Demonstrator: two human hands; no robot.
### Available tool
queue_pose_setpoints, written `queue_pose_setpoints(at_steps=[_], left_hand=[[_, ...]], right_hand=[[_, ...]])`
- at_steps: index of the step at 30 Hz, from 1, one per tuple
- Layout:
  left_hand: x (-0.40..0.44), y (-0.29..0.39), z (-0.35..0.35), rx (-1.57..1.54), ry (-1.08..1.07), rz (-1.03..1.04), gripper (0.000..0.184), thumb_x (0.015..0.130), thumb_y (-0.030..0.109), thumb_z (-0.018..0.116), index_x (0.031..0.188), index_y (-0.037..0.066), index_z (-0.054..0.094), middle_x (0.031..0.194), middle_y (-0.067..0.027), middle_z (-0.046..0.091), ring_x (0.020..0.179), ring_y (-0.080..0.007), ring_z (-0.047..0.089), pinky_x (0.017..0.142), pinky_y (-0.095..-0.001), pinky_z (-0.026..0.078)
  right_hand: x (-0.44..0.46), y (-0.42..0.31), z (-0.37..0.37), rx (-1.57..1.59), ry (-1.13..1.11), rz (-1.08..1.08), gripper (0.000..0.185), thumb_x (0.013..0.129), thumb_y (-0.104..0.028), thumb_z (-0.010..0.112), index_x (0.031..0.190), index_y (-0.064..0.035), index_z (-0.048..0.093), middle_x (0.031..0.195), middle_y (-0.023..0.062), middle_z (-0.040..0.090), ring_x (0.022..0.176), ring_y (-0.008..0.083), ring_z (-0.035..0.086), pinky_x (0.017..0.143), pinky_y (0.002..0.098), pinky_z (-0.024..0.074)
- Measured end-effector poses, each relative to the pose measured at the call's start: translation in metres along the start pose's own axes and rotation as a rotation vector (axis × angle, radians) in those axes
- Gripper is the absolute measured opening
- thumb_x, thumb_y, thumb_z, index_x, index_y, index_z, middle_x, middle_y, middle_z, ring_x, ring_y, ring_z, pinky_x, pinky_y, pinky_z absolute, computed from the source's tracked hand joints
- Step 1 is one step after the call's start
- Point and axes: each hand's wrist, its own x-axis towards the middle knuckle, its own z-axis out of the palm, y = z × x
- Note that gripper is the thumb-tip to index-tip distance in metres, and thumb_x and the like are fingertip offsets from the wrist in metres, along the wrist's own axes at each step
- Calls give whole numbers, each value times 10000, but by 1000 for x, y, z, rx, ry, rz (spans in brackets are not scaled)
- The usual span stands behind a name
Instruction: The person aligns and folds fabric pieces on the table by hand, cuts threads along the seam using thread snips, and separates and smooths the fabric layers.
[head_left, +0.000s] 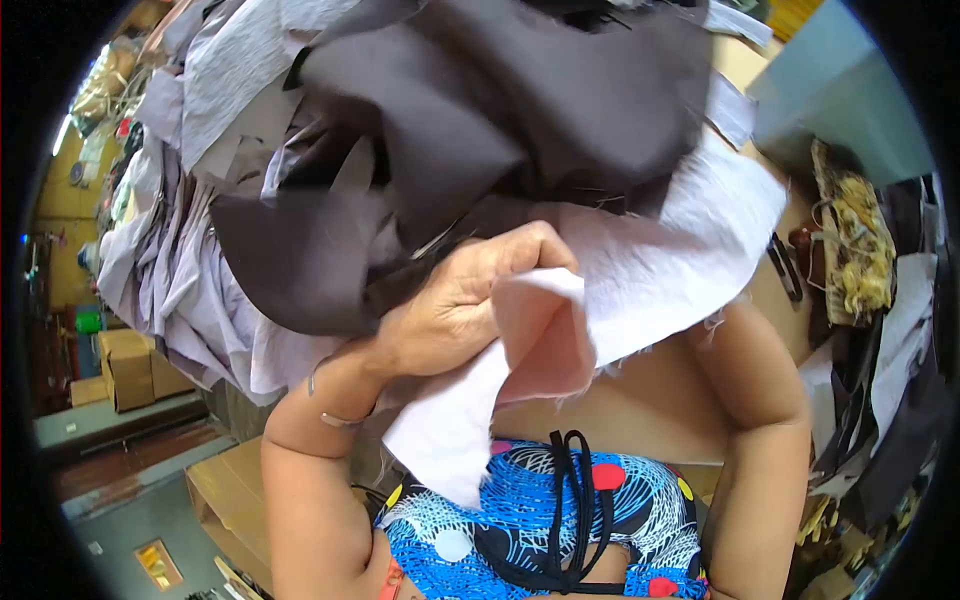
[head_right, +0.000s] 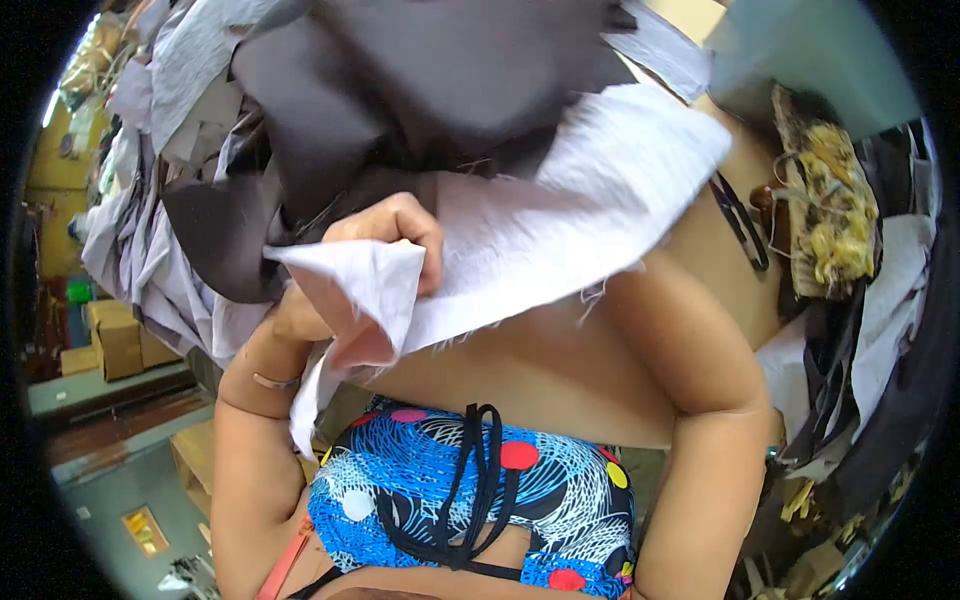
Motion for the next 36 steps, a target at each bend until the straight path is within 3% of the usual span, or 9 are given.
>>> queue_pose_setpoints(at_steps=[8, 13, 14, 16, 21, 25, 27, 33, 36], left_hand=[[-6, -27, -11, -295, -202, -59, 536, 843, 336, 633, 1257, 26, 494, 1198, -208, 558, 1107, -330, 545, 943, -377, 421], [-5, -30, -16, -311, -295, -158, 578, 842, 364, 638, 1293, 36, 484, 1224, -213, 548, 1126, -349, 537, 961, -391, 415], [-4, -28, -16, -290, -307, -174, 563, 840, 359, 637, 1290, 52, 493, 1222, -204, 545, 1117, -354, 536, 958, -399, 416], [-3, -23, -18, -198, -286, -163, 542, 827, 362, 643, 1272, 80, 518, 1216, -188, 539, 1097, -361, 534, 942, -415, 424], [-7, 19, -21, 291, -120, -152, 486, 777, 390, 673, 1164, 108, 592, 1150, -186, 542, 1032, -350, 546, 858, -435, 462], [-7, 23, 15, 381, 76, -46, 315, 742, 291, 667, 996, 118, 597, 1058, -99, 541, 897, -288, 570, 724, -456, 485], [-12, 9, 24, 385, 142, 8, 288, 743, 249, 660, 989, 114, 596, 1011, -92, 555, 855, -298, 576, 700, -445, 490], [-30, 6, 16, -603, 417, -91, 308, 827, 227, 648, 1034, 61, 490, 1026, -145, 579, 824, -221, 579, 709, -319, 476], [-22, 10, 5, -544, 474, 163, 269, 860, 28, 592, 1067, 24, 420, 992, -259, 569, 783, -202, 576, 692, -273, 465]], right_hand=[[-3, 8, -26, -38, 247, 14, 414, 865, -173, 551, 1244, -14, 506, 1149, 139, 602, 997, 251, 610, 861, 360, 501], [-12, 9, -23, 776, 84, 429, 486, 961, -376, 489, 1301, -30, 474, 1210, 118, 592, 1036, 209, 605, 914, 349, 486], [-16, 29, -27, 759, -21, 266, 574, 960, -486, 428, 1310, -33, 466, 1208, 108, 589, 1038, 194, 597, 923, 327, 470], [-27, 9, -31, 714, -128, 337, 489, 919, -472, 531, 1183, -60, 537, 1062, 27, 602, 906, 127, 566, 824, 319, 459], [-26, 6, -12, 244, -76, 364, 267, 817, -161, 673, 1024, 1, 627, 932, 67, 672, 852, 135, 619, 817, 291, 487], [-22, 15, 1, 623, 56, 354, 187, 843, -106, 650, 991, 9, 642, 845, 47, 684, 726, 127, 632, 720, 276, 517], [-23, 16, 2, 888, 115, 291, 277, 887, -224, 625, 1031, 12, 629, 967, 83, 676, 844, 139, 634, 790, 288, 509], [-33, 22, 15, 1040, 249, 422, 446, 934, -360, 547, 1183, 10, 556, 1145, 115, 625, 1007, 187, 604, 920, 345, 471], [-29, 12, 35, 1172, 212, 382, 576, 941, -502, 465, 1256, -22, 504, 1204, 117, 592, 1057, 208, 587, 937, 357, 463]])
